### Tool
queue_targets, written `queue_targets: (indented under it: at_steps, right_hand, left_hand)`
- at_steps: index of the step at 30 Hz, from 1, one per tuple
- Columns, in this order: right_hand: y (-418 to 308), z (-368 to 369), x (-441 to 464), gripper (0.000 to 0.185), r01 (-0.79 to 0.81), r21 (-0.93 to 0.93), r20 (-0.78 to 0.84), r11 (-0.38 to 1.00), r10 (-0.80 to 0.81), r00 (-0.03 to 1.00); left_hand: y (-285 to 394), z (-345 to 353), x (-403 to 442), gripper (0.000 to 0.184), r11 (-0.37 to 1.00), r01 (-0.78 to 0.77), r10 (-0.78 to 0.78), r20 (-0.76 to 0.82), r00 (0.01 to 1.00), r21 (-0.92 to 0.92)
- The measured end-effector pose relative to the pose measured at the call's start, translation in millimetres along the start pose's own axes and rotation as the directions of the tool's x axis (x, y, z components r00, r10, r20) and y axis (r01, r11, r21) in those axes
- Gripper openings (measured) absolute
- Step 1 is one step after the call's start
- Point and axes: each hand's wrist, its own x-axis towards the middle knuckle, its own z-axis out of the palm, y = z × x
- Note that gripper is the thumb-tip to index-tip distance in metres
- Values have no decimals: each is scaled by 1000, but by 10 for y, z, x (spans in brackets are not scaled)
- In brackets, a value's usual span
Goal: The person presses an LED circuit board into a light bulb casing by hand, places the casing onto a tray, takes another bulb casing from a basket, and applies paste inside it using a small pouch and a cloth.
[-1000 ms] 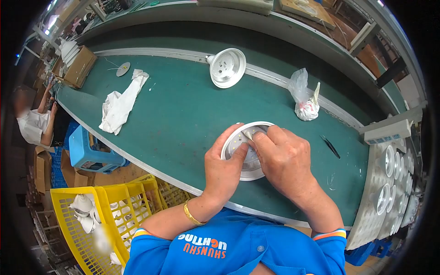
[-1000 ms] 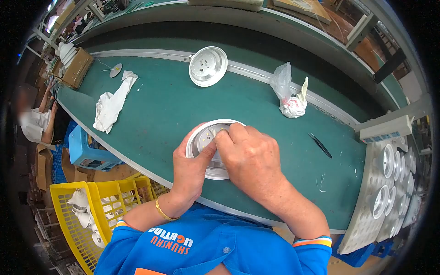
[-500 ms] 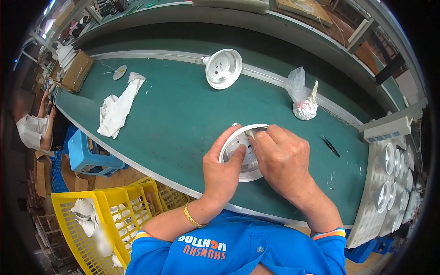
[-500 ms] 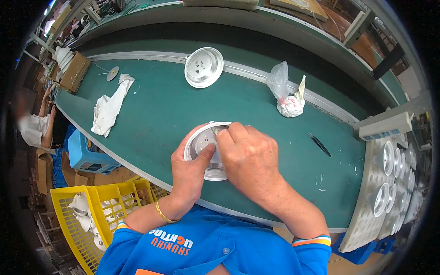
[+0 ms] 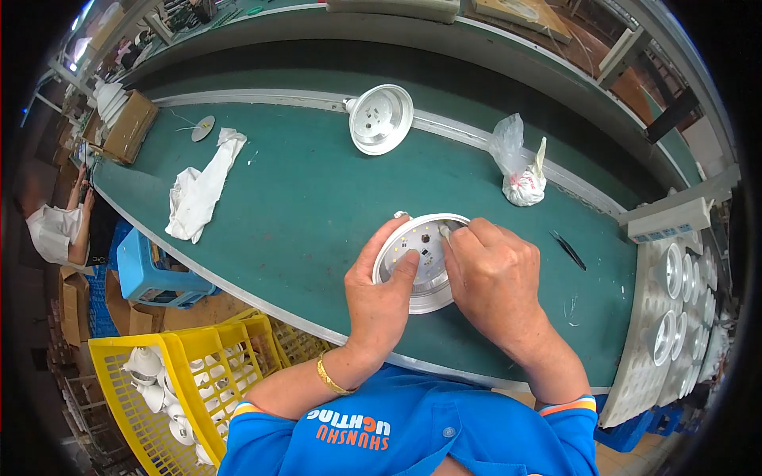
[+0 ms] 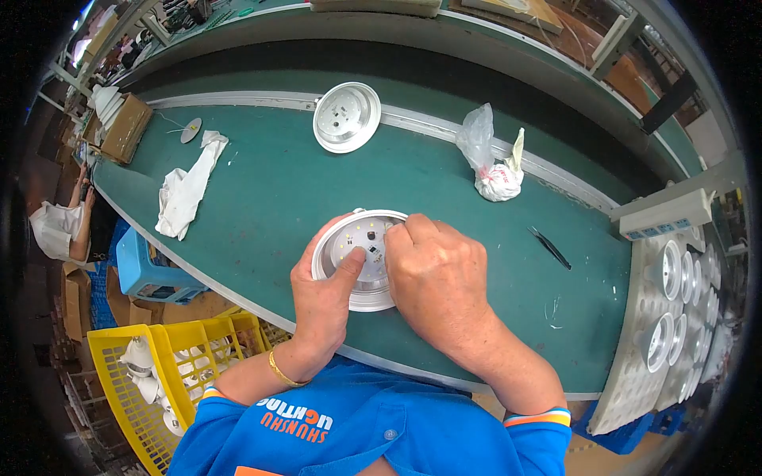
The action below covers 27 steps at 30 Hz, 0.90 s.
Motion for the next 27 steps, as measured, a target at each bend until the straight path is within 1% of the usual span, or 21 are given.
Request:
queue_targets:
  at_steps: [1, 6, 8, 10, 11, 12, 13, 14, 15, 16, 17, 18, 19, 20, 22, 23, 25, 26, 27]
  right_hand:
    - [0, -2, -5, 17, -18, 4, 8, 1000, 18, 1000]
    - [8, -26, -27, 17, -40, -4, 45, 999, 41, 998]
    - [17, -53, -33, 18, -44, -3, 52, 999, 44, 998]
    - [42, -121, -38, 14, -72, 52, 151, 996, 63, 987]
    - [69, -128, -53, 14, -74, 50, 149, 996, 66, 987]
    - [105, -128, -73, 13, -86, 163, 113, 983, 68, 991]
    - [141, -128, -88, 13, -90, 275, 78, 957, 71, 994]
    - [176, -127, -103, 13, -87, 271, 75, 959, 69, 995]
    - [207, -126, -125, 12, -95, 380, 32, 920, 89, 995]
    - [234, -132, -149, 12, -96, 485, -8, 869, 114, 993]
    - [263, -148, -171, 12, -95, 482, -12, 871, 115, 993]
    - [288, -167, -199, 11, -104, 537, -18, 837, 134, 991]
    - [307, -180, -227, 10, -112, 590, -23, 800, 155, 988]
    - [323, -178, -255, 10, -112, 589, -26, 801, 156, 987]
    - [356, -143, -318, 13, -91, 659, -99, 747, 206, 974]
    - [378, -128, -351, 13, -91, 659, -101, 747, 208, 973]
    - [435, -89, -425, 17, -80, 729, -157, 680, 279, 947]
    - [472, -63, -479, 17, -80, 729, -160, 680, 283, 946]
    - [518, -33, -543, 18, -144, 773, -134, 618, 382, 914]
  left_hand:
    - [-1, 1, -1, 40, 1000, -6, 7, -8, 1000, 3]
    - [-44, 4, -1, 40, 1000, -22, 21, -31, 999, -15]
    - [-57, 6, -1, 38, 998, -54, 53, -45, 998, -19]
    - [-60, 6, 6, 39, 999, -33, 31, -58, 998, -37]
    - [-57, 6, 10, 39, 998, -12, 8, -71, 997, -54]
    - [-47, 7, 14, 39, 998, -13, 10, -67, 998, -54]
    - [-32, 12, 17, 38, 994, 25, -33, -81, 996, -104]
    - [-18, 17, 22, 36, 986, 61, -76, -94, 993, -157]
    - [-6, 18, 28, 36, 986, 59, -74, -92, 993, -159]
    - [5, 16, 34, 35, 973, 103, -125, -96, 988, -207]
    - [14, 13, 42, 33, 956, 145, -175, -98, 980, -255]
    - [9, 4, 46, 33, 956, 145, -174, -95, 980, -255]
    - [-5, -10, 50, 33, 933, 193, -223, -68, 972, -304]
    - [-12, -13, 51, 33, 905, 241, -271, -38, 962, -351]
    - [-5, 4, 44, 35, 894, 262, -287, -14, 958, -363]
    - [-1, 12, 39, 37, 881, 285, -304, 9, 953, -377]
    - [11, 27, 34, 37, 875, 301, -321, 12, 947, -379]
    - [19, 33, 33, 38, 867, 317, -337, 14, 941, -384]
    - [29, 39, 29, 38, 869, 318, -337, 17, 941, -380]
